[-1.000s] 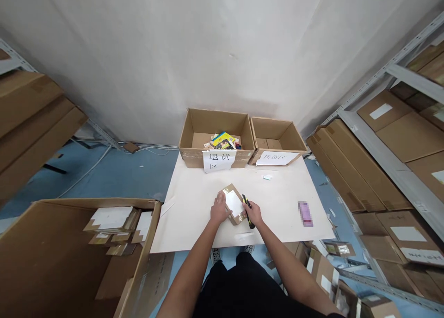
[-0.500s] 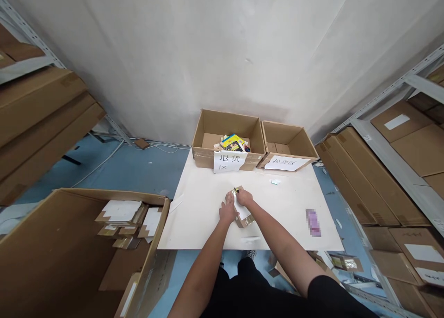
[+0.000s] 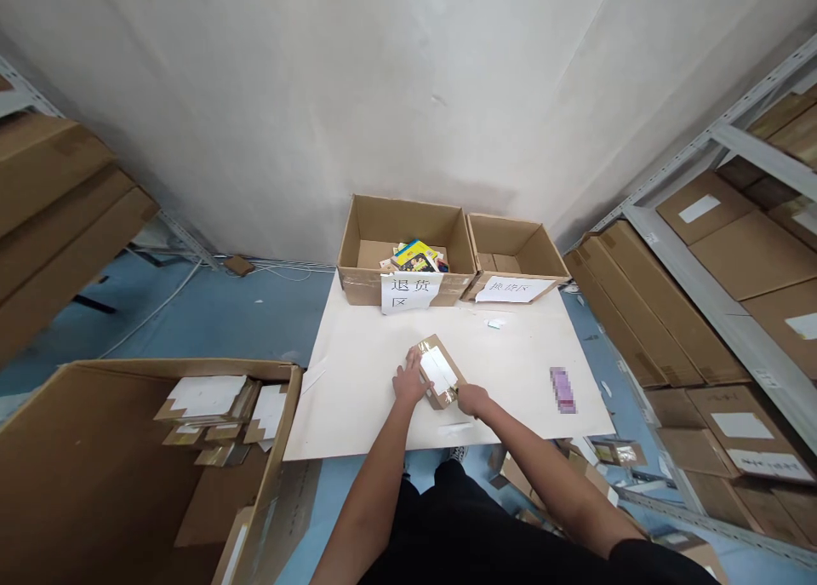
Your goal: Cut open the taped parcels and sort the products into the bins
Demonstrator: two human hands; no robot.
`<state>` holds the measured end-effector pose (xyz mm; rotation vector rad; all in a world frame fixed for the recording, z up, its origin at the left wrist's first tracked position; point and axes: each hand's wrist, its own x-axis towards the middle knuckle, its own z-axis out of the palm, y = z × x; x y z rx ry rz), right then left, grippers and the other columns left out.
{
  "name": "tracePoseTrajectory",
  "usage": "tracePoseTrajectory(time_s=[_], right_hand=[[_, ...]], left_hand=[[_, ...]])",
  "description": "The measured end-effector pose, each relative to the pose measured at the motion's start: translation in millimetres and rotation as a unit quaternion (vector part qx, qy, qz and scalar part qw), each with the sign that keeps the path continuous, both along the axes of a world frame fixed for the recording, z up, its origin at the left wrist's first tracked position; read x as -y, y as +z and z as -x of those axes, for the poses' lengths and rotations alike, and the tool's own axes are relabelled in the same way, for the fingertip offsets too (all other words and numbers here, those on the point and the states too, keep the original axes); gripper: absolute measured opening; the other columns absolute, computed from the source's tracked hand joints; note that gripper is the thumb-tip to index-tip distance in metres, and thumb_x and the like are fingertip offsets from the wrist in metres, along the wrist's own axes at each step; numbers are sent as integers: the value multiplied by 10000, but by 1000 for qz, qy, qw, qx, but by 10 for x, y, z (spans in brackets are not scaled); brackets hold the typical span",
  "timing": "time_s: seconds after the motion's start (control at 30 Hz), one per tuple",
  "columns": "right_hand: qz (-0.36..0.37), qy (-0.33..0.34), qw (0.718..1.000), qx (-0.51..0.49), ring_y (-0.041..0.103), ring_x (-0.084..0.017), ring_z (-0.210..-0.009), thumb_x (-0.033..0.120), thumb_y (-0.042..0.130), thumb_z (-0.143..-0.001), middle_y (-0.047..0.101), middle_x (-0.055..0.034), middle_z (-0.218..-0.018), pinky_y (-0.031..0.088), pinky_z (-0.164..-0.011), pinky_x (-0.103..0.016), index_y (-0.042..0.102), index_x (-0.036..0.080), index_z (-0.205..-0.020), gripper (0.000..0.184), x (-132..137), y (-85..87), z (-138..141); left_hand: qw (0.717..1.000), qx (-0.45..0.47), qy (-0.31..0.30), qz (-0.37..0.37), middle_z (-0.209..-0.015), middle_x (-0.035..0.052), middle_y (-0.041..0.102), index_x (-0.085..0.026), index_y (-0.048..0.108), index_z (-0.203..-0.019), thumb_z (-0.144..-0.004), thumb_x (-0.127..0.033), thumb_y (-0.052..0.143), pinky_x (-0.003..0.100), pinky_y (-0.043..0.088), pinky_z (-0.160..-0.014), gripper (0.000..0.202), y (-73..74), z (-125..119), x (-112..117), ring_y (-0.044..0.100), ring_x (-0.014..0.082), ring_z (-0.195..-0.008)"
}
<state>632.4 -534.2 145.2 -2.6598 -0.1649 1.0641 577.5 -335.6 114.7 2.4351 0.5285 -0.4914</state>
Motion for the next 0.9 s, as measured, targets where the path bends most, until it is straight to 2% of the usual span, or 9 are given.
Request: tracePoseTrajectory(time_s=[0.17,0.27,0.37,0.5,0.6,0.67,0.73,0.8,0.9], right_hand=[[37,-18,999,-23,772,-411,-729,174,770,-691,702,-128,-620,583,-751,-531,632,216,-609,165,692,124,362],[41,-49,998,27,767,-388,-960,322,694,-854,775,-173,-866,560,-838,-474,686,211,-820,116,1004,164,444],[26,-107,990,89,748,-341,-1037,513,492,-1014,772,-196,-1050,533,-850,-412,636,201,-1104,355,1058,110,411],[-22,-181,979,93,743,-346,-1015,696,513,-968,761,-205,-1075,518,-805,-386,542,193,-1200,555,762,-53,120],[-28,-235,966,105,733,-336,-1036,664,652,-902,753,-204,-1118,515,-798,-364,517,195,-1211,578,621,-115,-286],[-29,-241,964,110,729,-324,-1040,634,722,-859,750,-186,-1126,513,-791,-345,520,203,-1200,586,676,-112,-581],[-45,-225,967,113,729,-301,-1015,613,747,-843,754,-147,-1089,507,-774,-318,539,212,-1161,552,833,-98,-826],[-83,-219,966,108,738,-254,-906,620,654,-911,757,-89,-980,497,-731,-286,562,221,-1091,447,1037,-98,-976],[-152,-240,957,53,679,-183,-600,642,383,-1027,685,-8,-680,474,-626,-255,585,221,-916,480,1326,-144,-1013]], left_hand=[[1000,-7,-10,-15,-1779,-12,-62,-379,154,-1675,-828,-515,673,503,506,-1006,1003,56,-21,12,492,407,-1356],[999,-8,-28,-22,-1780,-16,-69,-396,149,-1675,-864,-540,637,497,512,-995,957,62,-27,18,504,407,-1335],[999,-1,-38,-39,-1777,-21,-97,-409,188,-1668,-912,-563,568,511,513,-992,861,60,-45,114,506,414,-1329],[998,3,-24,-64,-1779,89,-59,-295,188,-1685,-956,-552,498,524,511,-1005,833,22,-35,543,501,427,-1337],[996,-2,-23,-82,-1762,187,67,-209,187,-1687,-979,-565,452,538,500,-1024,836,-37,44,986,469,449,-1381],[994,-8,-46,-100,-1722,236,207,-175,242,-1673,-980,-571,459,566,477,-1049,827,-49,83,1205,397,478,-1446],[990,-5,-76,-119,-1648,254,366,-174,338,-1641,-979,-544,486,601,436,-1086,773,-10,50,1302,331,485,-1493],[987,7,-89,-132,-1584,240,465,-189,411,-1607,-987,-497,494,605,407,-1117,698,67,-76,1288,337,459,-1499],[985,33,-110,-126,-1647,161,417,-249,390,-1623,-1011,-450,463,569,365,-1181,649,161,-345,1191,293,400,-1545]])
